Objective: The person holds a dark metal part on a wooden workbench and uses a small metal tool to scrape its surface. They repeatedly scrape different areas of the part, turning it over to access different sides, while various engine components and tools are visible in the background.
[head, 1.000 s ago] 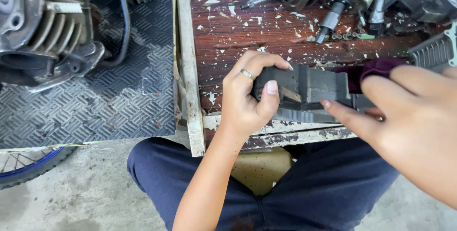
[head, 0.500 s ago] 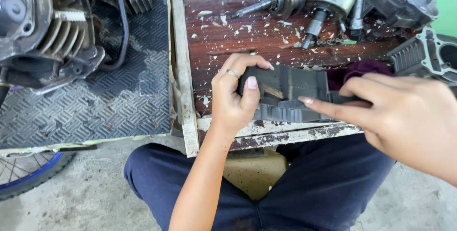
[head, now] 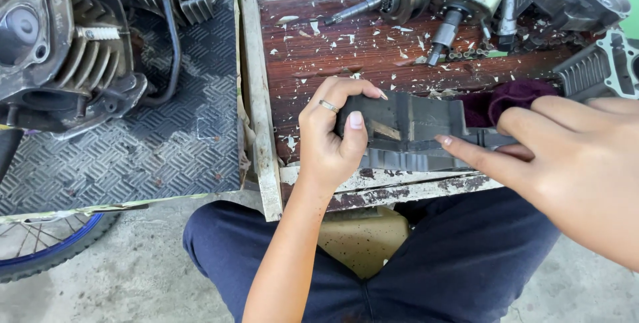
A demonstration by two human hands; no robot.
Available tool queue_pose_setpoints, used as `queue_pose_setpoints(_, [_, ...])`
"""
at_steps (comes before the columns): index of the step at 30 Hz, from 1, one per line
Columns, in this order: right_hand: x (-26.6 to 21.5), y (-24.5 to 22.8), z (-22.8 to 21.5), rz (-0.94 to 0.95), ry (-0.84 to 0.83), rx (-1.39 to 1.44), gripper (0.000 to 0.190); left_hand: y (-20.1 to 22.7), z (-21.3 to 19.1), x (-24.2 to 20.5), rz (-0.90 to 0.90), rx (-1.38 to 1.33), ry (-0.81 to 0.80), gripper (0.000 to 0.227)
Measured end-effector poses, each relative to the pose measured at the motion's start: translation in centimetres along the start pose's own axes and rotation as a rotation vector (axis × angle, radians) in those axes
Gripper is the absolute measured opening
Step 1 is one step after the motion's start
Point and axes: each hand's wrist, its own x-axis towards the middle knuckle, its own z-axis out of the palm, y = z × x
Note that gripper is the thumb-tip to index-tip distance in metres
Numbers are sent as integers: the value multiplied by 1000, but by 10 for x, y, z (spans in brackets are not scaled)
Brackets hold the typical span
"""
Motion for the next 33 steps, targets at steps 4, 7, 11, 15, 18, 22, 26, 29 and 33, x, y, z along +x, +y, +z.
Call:
queue_pose_setpoints(4, [4, 1, 0, -3, -74, -30, 48, 2, -1, 2, 3, -17, -4, 27])
queue_pose_setpoints(7, [5, 1, 3, 11, -32, 10, 51, 4, -2, 1, -8, -7, -13, 32])
queue_pose_setpoints(11, [6, 1, 1, -6, -57, 0, 51, 3, -2, 1, -23, -26, -10, 30])
queue_pose_setpoints(15, [8, 4, 0, -32, -69, -14, 49, 3, -1, 1, -17, -30, -6, 31])
queue_pose_setpoints(18, [14, 1, -5, -52, -93, -31, 50, 4, -2, 1, -17, -24, -5, 32])
queue_pose_setpoints(22, [11, -5, -2, -14, -14, 0, 53, 4, -3, 1, -9, -18, -8, 32])
queue_pose_setpoints(26, [16, -5, -8, -45, -78, -64, 48, 3, -1, 0, -16, -27, -5, 33])
queue_pose_setpoints(29, [14, -1, 0, -41, -76, -49, 49, 2, -2, 2, -14, -15, -4, 34])
queue_pose_setpoints(33, [15, -3, -7, -49, -107, -39, 51, 4, -2, 1, 0, -8, -6, 37])
